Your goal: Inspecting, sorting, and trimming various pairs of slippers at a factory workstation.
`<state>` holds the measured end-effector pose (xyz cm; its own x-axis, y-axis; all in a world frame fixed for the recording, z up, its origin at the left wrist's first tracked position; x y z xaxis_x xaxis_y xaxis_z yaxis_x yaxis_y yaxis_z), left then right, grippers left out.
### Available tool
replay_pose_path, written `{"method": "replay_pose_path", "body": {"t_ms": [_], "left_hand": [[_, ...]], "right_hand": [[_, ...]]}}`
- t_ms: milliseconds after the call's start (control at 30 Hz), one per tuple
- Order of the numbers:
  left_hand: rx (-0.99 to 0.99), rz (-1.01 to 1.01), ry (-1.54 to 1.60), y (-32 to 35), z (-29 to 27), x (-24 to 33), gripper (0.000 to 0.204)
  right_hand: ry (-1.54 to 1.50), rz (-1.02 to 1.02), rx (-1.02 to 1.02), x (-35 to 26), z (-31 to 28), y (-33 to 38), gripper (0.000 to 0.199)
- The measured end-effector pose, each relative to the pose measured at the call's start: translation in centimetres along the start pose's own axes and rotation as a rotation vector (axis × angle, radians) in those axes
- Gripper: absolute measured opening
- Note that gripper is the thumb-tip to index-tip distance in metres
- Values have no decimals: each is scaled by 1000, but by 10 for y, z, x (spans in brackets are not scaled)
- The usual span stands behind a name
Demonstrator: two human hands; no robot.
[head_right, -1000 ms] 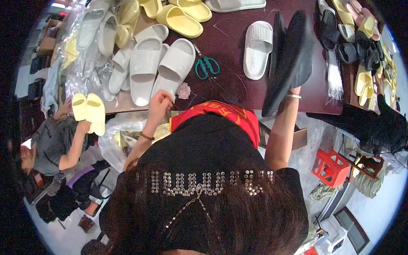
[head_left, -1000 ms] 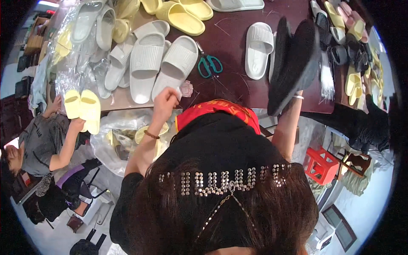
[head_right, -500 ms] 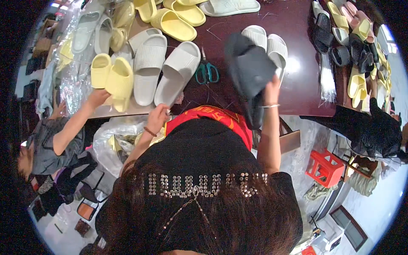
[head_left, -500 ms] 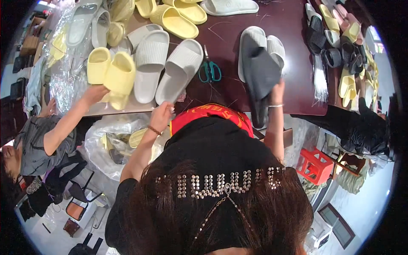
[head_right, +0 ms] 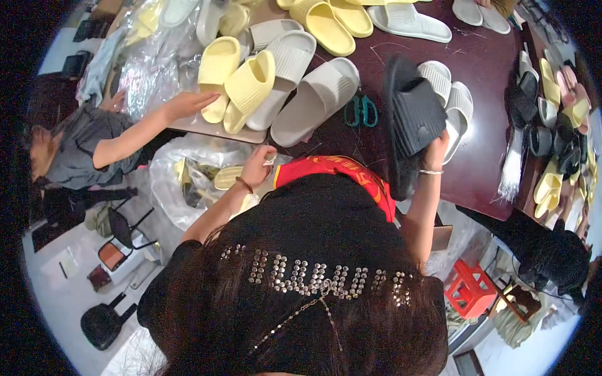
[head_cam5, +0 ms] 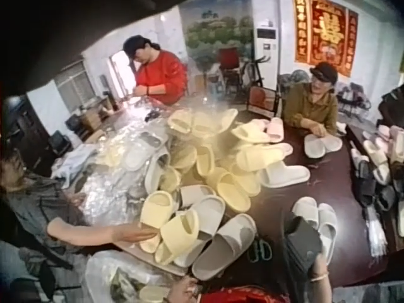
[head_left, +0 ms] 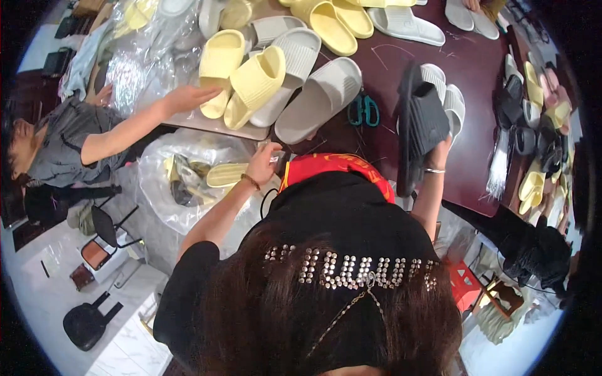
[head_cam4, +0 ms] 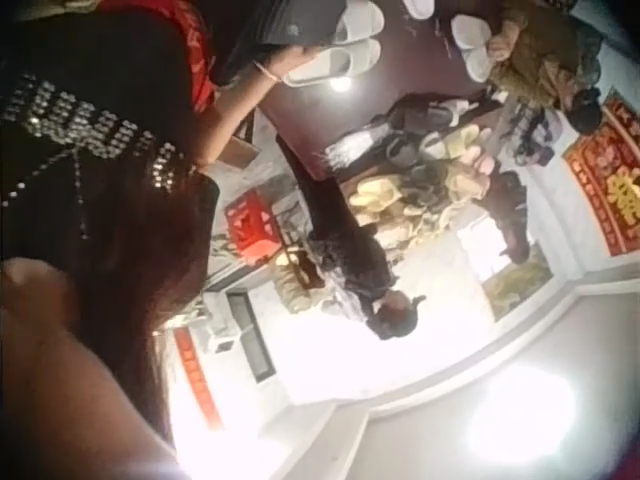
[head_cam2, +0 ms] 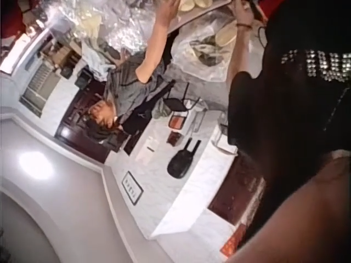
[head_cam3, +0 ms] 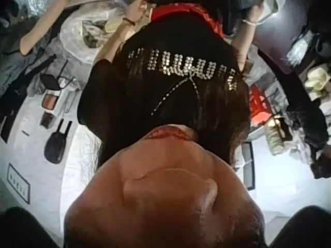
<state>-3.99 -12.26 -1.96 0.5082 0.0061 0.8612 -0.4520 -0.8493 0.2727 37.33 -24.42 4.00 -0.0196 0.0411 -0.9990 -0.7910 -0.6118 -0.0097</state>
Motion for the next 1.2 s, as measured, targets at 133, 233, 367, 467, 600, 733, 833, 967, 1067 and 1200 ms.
{"method": "replay_pose_path", "body": {"t_ms": [133,233,367,467,600,733,833,967,1067,1200], "left_hand": [[-182,-368,48,8,0,-93,17],[-337,-246,-480,18,2,-118,16],[-261,-180,-674,26,-6,-131,14],[-232,-219,-528,23,-6,-141,15],[-99,-466,46,15,2,-146,19],[52,-554,159,0,7,-104,24],[98,-359,85,0,9,-72,27],[141,-564,520,5,12,11,23],[171,-543,795,3,39,35,20],[93,-380,735,-6,84,28,31]], "right_hand": [[-78,25,60,-6,-19,-1,34],[-125,36,80,-8,-23,1,33],[-137,61,124,-17,-20,9,29],[-133,69,142,-12,-22,11,27],[-138,62,137,-8,-18,14,26],[-138,76,105,-14,-16,19,26],[-144,108,55,-15,-16,10,26],[-107,95,-33,-10,-22,-2,33],[-139,79,-80,-11,-16,-5,25],[-110,126,-220,-26,3,-5,25]]}}
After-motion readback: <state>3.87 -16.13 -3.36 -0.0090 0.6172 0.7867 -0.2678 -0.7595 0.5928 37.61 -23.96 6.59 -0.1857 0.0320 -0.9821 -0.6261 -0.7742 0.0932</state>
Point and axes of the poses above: each hand's wrist, its own y-axis away from the middle knuckle, its own z-axis out of the palm, x = y × z, the point moved 1 cm from there along -y, towards the middle knuckle, and after that the axes turned 6 degrees about -z, right-handed, at the moved point
